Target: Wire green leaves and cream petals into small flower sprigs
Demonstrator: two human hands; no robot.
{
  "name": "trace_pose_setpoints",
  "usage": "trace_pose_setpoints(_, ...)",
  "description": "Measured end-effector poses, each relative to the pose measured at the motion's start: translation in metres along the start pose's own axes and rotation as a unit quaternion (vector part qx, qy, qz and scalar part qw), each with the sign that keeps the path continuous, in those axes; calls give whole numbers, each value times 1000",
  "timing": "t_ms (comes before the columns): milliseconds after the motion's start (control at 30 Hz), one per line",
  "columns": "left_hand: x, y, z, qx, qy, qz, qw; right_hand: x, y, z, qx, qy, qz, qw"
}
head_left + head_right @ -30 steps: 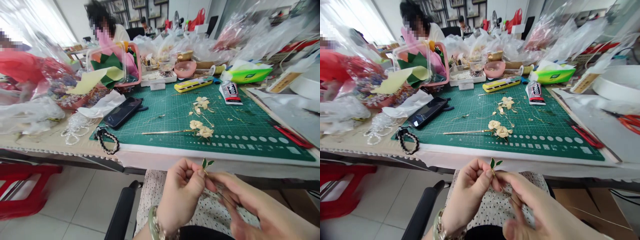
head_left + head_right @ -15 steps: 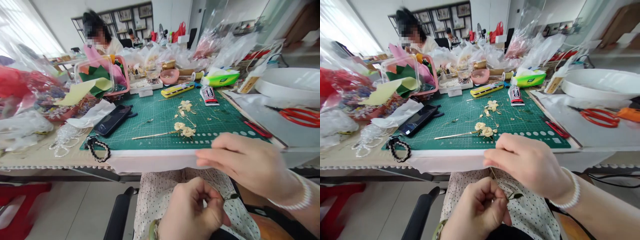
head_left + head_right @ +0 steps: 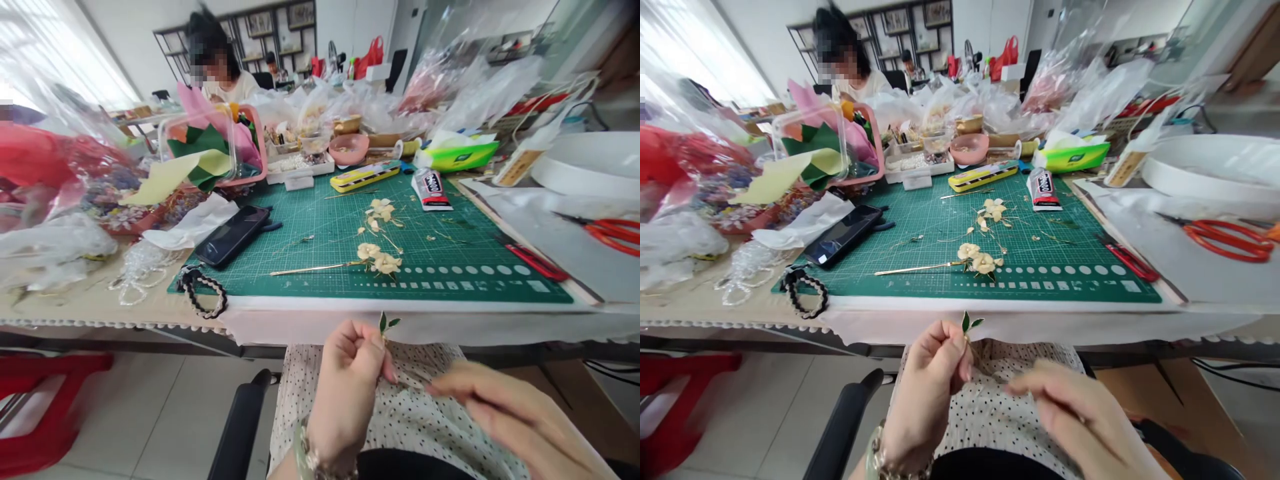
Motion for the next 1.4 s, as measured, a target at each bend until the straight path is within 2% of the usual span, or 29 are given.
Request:
trace_pose_setpoints(67,-8,-3,-1,18,-30,-26,999,3,-4,20,-28,-10,19,999)
trace_pose_setpoints(200,-20,-2,-10,7,-70,10,997,4,-33,55,-41,11,55,998)
trace_pose_setpoints(300,-21,-4,-16,-24,-55,74,995,-2,-51,69,-6,-9,34,999)
trace_pose_setpoints(433,-14,-5,-19,-90,-4,184,979,-11,-51,77,-9,-55,50,997)
trace_pose_setpoints(567,-8,-9,-16,-96,39,61,993,-27,-41,65,-75,-134,219,963)
trace_pose_setpoints(633,-11,-12,-15,-99,23,14,995,-34,-39,56,-94,-143,242,955)
trace_pose_setpoints(733,-14,-16,-17,-130,15,17,991,-33,-39,49,-89,-79,186,975)
trace_pose_setpoints(833,-9,-15,-22,-162,70,64,982,-23,-49,53,-49,9,133,990)
trace_pose_setpoints(900,-10,-12,-22,-135,62,60,987,-18,-55,57,-29,30,112,993)
trace_pose_setpoints(1000,-20,-8,-16,-15,-25,-29,999,-14,-60,62,-17,10,109,994)
trace_pose_setpoints(1100,-29,-15,-14,131,-116,-117,978,-7,-61,64,-6,11,88,996)
trace_pose_setpoints(1167,-33,-23,-14,196,-161,-157,954,-4,-62,64,2,15,74,997)
trace_pose_setpoints(1300,-36,-30,-15,235,-213,-200,927,-6,-64,63,30,7,41,999)
trace_pose_setpoints(1400,-39,-25,-18,227,-226,-187,929,-6,-64,62,47,18,17,999)
Point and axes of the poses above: each hand's wrist, its own z-axis towards the middle knuckle, its own x-axis out of the back of the hand, y = z × x, the point moved 7 cm from there along z, towards the middle knuckle, and after that the axes turned 1 degree about y, right-handed, at the moved point
